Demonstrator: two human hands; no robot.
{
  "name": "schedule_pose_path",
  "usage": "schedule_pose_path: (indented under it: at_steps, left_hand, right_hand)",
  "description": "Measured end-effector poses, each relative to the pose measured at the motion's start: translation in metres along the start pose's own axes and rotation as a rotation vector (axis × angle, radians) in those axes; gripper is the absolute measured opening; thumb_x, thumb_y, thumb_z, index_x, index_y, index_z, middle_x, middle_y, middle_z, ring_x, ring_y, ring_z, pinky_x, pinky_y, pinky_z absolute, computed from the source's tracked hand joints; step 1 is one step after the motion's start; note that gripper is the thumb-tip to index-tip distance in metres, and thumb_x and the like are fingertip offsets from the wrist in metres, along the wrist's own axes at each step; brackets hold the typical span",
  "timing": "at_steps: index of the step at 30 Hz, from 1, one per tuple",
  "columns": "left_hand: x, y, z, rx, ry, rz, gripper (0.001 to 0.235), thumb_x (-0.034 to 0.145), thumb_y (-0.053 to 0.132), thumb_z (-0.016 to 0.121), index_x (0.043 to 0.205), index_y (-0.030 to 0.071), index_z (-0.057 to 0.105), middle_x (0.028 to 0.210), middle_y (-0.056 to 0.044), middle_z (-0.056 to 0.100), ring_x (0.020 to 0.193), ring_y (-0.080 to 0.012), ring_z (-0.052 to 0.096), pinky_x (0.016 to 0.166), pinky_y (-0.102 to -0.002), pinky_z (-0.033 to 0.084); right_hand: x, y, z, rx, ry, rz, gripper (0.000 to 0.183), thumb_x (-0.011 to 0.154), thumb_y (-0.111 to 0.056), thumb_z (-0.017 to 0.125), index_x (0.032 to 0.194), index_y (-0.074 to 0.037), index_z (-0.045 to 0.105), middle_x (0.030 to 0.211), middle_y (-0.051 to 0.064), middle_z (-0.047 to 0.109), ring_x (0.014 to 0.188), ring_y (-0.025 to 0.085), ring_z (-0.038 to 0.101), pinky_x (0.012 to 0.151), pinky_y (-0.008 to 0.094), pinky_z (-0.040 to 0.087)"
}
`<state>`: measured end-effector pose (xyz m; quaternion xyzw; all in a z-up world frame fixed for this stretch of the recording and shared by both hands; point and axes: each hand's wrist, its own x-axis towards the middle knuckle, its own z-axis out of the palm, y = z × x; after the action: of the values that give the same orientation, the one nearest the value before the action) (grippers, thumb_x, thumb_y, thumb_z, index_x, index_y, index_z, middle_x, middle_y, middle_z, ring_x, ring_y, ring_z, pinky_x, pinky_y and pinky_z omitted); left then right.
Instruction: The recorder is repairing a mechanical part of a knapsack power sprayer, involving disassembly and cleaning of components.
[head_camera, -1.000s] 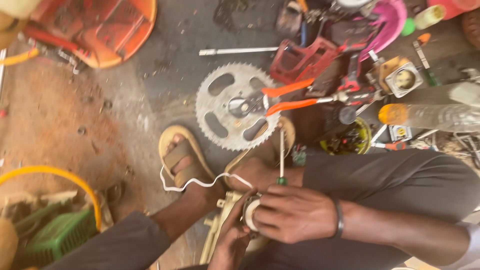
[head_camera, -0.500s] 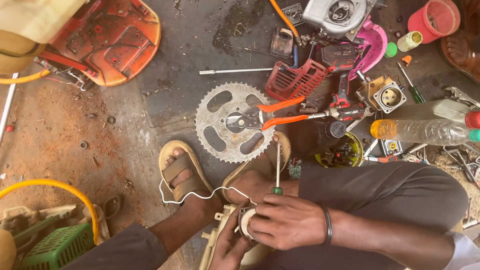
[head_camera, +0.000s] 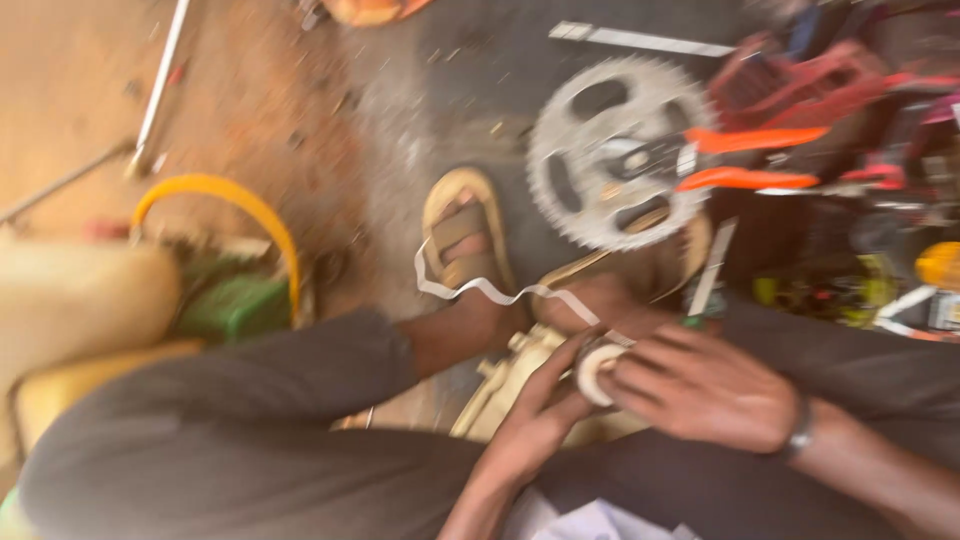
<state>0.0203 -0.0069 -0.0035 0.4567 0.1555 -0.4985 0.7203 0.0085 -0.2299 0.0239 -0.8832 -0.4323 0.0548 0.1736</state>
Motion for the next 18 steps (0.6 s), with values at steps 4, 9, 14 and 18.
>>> schedule_pose_path:
  at_steps: [4, 9, 14, 18]
  left_hand:
    - [-0.003, -0.003, -0.006, 0.029, -0.089, 0.069, 0.067, 0.092, 0.002, 0.05, 0.158, 0.005, 0.041, 0.144, -0.015, 0.057, 0.126, -0.0231, 0.06, 0.106, -0.036, 0.05]
    - [0.001, -0.007, -0.007, 0.023, -0.106, 0.077, 0.069, 0.09, 0.0, 0.046, 0.159, 0.004, 0.04, 0.141, -0.014, 0.058, 0.12, -0.0193, 0.062, 0.104, -0.032, 0.051]
    - [0.001, -0.008, -0.009, 0.043, -0.083, 0.052, 0.072, 0.089, 0.0, 0.047, 0.16, 0.006, 0.041, 0.132, -0.014, 0.061, 0.105, -0.0146, 0.06, 0.09, -0.027, 0.05]
    - [0.001, -0.003, -0.008, 0.028, -0.12, 0.063, 0.075, 0.085, -0.003, 0.048, 0.159, 0.006, 0.044, 0.129, -0.01, 0.063, 0.094, -0.0075, 0.06, 0.08, -0.021, 0.05]
  right_hand:
    - [0.002, 0.002, -0.009, 0.009, -0.081, 0.024, 0.057, 0.07, -0.015, 0.063, 0.126, -0.008, 0.065, 0.096, 0.002, 0.06, 0.09, 0.02, 0.061, 0.073, 0.037, 0.049]
    - [0.003, 0.005, -0.008, -0.005, -0.117, 0.04, 0.062, 0.069, -0.015, 0.062, 0.131, -0.01, 0.064, 0.094, 0.001, 0.059, 0.087, 0.019, 0.061, 0.073, 0.037, 0.049]
    - [0.005, 0.005, -0.013, 0.014, -0.112, 0.036, 0.061, 0.07, -0.015, 0.062, 0.131, -0.01, 0.064, 0.092, 0.001, 0.059, 0.086, 0.017, 0.061, 0.072, 0.037, 0.049]
    - [0.0, 0.005, -0.014, 0.005, -0.128, -0.019, 0.055, 0.071, -0.015, 0.063, 0.126, -0.013, 0.066, 0.094, -0.001, 0.059, 0.088, 0.018, 0.06, 0.07, 0.036, 0.049]
